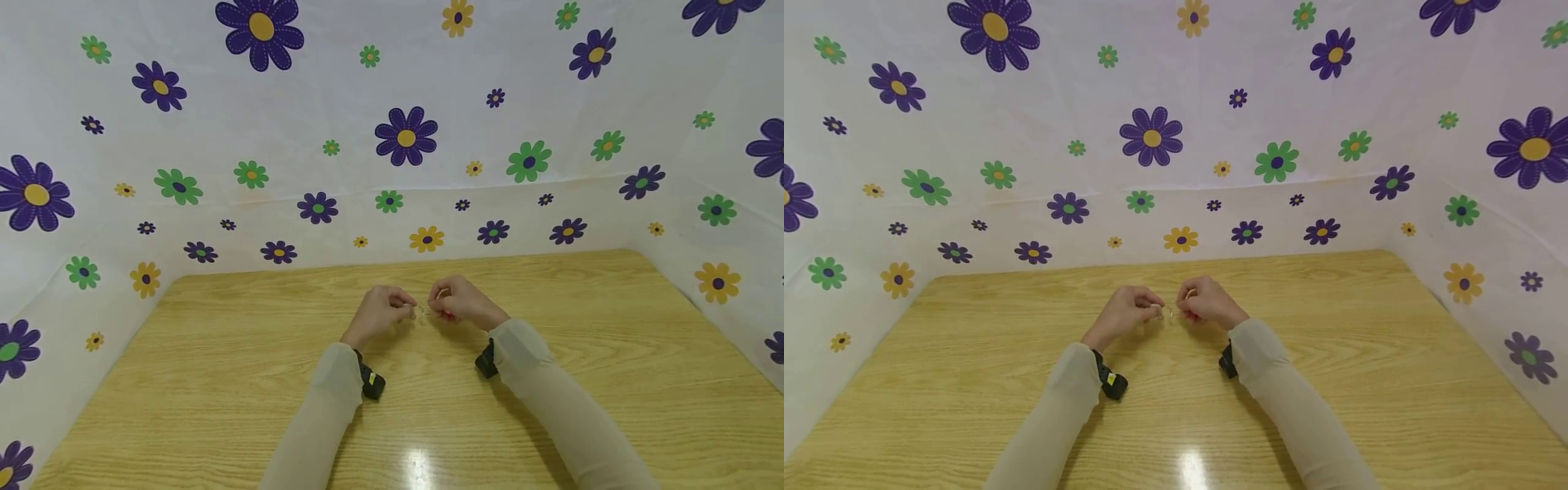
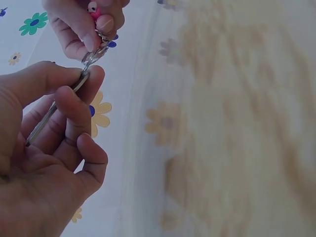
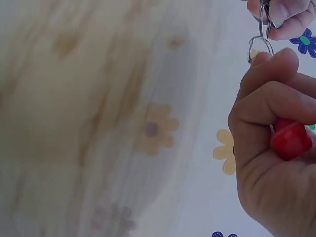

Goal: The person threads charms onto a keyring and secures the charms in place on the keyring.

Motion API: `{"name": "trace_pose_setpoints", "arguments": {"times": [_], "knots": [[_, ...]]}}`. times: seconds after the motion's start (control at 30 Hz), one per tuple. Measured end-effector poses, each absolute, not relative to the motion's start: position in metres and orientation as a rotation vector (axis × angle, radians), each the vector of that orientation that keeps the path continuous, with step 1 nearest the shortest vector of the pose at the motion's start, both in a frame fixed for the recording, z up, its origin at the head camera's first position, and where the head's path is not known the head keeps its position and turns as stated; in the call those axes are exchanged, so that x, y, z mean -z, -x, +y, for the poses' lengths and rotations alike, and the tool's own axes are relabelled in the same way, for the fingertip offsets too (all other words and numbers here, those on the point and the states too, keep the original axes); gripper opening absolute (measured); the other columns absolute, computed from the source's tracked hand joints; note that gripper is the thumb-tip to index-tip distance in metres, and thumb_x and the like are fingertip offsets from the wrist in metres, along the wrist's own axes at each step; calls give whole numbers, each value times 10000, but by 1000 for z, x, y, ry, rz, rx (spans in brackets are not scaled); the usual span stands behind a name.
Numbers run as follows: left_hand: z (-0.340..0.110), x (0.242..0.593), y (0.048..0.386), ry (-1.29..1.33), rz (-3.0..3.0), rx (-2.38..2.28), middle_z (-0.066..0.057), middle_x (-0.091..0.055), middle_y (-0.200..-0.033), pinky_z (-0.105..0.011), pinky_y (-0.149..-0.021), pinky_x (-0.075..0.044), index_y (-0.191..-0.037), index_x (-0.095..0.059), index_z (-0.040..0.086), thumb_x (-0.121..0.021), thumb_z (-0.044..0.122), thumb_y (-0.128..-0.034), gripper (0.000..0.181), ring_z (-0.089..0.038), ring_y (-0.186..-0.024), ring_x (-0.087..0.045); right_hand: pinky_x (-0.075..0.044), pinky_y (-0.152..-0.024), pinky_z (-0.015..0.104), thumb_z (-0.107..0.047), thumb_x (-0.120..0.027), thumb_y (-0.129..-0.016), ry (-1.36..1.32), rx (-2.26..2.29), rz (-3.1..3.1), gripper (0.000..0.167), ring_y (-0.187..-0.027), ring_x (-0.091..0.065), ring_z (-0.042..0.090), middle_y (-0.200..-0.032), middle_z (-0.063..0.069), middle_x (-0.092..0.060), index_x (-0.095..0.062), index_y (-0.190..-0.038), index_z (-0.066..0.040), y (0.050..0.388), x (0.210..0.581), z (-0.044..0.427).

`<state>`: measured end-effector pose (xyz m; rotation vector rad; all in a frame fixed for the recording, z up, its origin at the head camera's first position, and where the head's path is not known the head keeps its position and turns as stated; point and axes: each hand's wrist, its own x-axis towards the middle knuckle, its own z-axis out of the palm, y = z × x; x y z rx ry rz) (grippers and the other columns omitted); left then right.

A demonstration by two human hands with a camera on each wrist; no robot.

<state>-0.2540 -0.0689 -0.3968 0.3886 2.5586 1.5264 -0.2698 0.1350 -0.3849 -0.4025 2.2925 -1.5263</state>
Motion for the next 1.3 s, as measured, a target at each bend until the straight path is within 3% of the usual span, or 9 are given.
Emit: {"name": "trace_pose_setpoints", "arguments": {"times": [0.23,0.73,0.97,1.3], "knots": [[-68,398,255,-407,2542,-1538,-44,-736,-861,-253,-596,-484,-1009,-778,8,-692,22,-934,115,-159,-699,-636,-369,-504,234,40,-522,-982,345,1662,2158,71,-558,-503,142,-689,93,-579,-569,-959,87,270,386,136],[-71,397,256,-354,2440,-1632,-132,-760,-905,-250,-536,-382,-1089,-715,-29,-691,64,-964,159,-244,-729,-646,-412,-523,199,7,-493,-1012,182,1884,1910,143,-570,-540,112,-769,106,-621,-551,-887,-31,272,389,130],[-74,395,255,-384,2420,-1624,-128,-758,-926,-315,-648,-453,-1118,-703,-28,-678,86,-980,180,-275,-767,-648,-410,-505,196,14,-471,-1030,155,1890,1879,133,-553,-528,110,-788,124,-623,-534,-919,-22,274,390,132],[-70,392,254,-388,2425,-1631,-133,-753,-880,-299,-609,-458,-1015,-716,-37,-699,36,-953,97,-310,-763,-661,-465,-562,220,-9,-490,-1031,190,1901,1883,114,-574,-540,117,-775,98,-622,-538,-929,-28,271,387,130]]}}
